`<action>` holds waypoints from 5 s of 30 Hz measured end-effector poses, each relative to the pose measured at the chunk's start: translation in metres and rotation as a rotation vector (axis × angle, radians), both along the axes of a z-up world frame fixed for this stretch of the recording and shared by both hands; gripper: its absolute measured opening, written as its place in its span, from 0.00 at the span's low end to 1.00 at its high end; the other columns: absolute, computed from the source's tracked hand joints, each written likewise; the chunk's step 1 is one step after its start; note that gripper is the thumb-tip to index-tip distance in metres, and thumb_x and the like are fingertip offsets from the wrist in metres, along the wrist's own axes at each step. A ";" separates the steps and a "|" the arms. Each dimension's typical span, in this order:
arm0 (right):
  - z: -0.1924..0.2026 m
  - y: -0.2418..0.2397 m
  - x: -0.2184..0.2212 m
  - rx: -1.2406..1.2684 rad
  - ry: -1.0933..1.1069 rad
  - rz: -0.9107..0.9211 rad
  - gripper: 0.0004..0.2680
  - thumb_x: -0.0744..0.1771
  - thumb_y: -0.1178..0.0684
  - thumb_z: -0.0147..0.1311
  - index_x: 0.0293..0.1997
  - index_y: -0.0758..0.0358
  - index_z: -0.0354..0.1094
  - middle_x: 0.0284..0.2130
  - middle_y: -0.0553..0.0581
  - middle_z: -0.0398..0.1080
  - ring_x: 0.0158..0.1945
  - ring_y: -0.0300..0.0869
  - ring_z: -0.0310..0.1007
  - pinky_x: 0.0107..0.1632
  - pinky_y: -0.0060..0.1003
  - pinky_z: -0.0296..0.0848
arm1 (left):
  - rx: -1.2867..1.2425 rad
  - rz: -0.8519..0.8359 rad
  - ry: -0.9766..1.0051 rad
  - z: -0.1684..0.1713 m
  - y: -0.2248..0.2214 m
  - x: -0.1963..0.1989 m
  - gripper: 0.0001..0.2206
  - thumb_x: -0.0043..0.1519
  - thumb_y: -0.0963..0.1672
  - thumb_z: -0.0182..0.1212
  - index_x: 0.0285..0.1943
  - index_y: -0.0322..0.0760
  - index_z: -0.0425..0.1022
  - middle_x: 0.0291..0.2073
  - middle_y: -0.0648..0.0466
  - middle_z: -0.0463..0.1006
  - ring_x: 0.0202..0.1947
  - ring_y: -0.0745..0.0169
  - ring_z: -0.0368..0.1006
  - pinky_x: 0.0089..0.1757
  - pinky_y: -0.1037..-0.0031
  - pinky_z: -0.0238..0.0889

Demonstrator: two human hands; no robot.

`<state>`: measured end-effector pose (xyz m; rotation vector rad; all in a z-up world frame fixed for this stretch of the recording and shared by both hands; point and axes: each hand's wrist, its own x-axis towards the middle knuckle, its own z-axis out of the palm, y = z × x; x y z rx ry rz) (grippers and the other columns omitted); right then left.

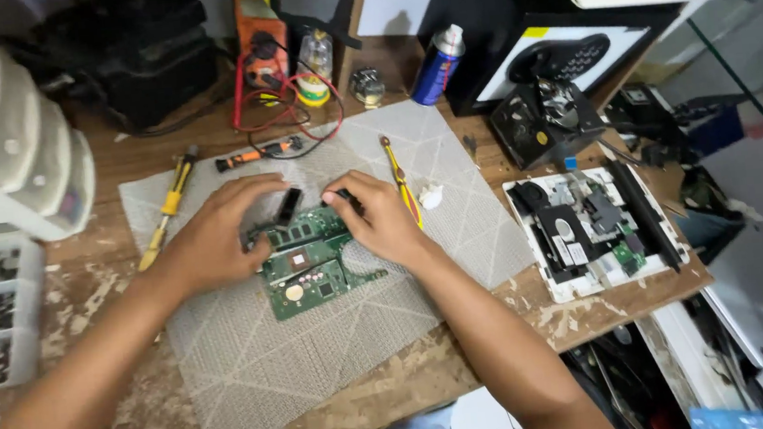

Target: The person is carefully adjusting and plugging in small connectors and ribbon cables on a computer motherboard at a repair bench.

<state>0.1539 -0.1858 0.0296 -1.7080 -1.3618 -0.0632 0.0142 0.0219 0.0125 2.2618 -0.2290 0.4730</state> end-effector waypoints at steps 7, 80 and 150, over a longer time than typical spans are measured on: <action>-0.007 -0.005 0.011 -0.002 0.008 -0.011 0.03 0.69 0.60 0.54 0.42 0.64 0.74 0.27 0.63 0.71 0.30 0.56 0.75 0.35 0.43 0.72 | 0.072 0.042 0.219 0.054 0.006 -0.006 0.30 0.48 0.35 0.56 0.65 0.33 0.69 0.59 0.36 0.74 0.63 0.32 0.65 0.62 0.45 0.54; 0.005 0.001 -0.029 0.048 0.204 0.203 0.02 0.67 0.63 0.56 0.41 0.69 0.73 0.28 0.61 0.71 0.21 0.42 0.76 0.24 0.32 0.74 | -0.235 0.004 -0.222 -0.003 -0.043 -0.028 0.36 0.43 0.37 0.73 0.64 0.25 0.65 0.51 0.36 0.74 0.46 0.37 0.76 0.47 0.49 0.73; 0.010 0.000 -0.030 -0.043 0.152 0.356 0.03 0.65 0.63 0.60 0.40 0.66 0.76 0.32 0.61 0.74 0.29 0.44 0.70 0.31 0.36 0.67 | -0.295 0.020 -0.156 0.001 -0.043 -0.026 0.40 0.41 0.37 0.76 0.67 0.22 0.61 0.47 0.30 0.75 0.50 0.29 0.75 0.52 0.50 0.71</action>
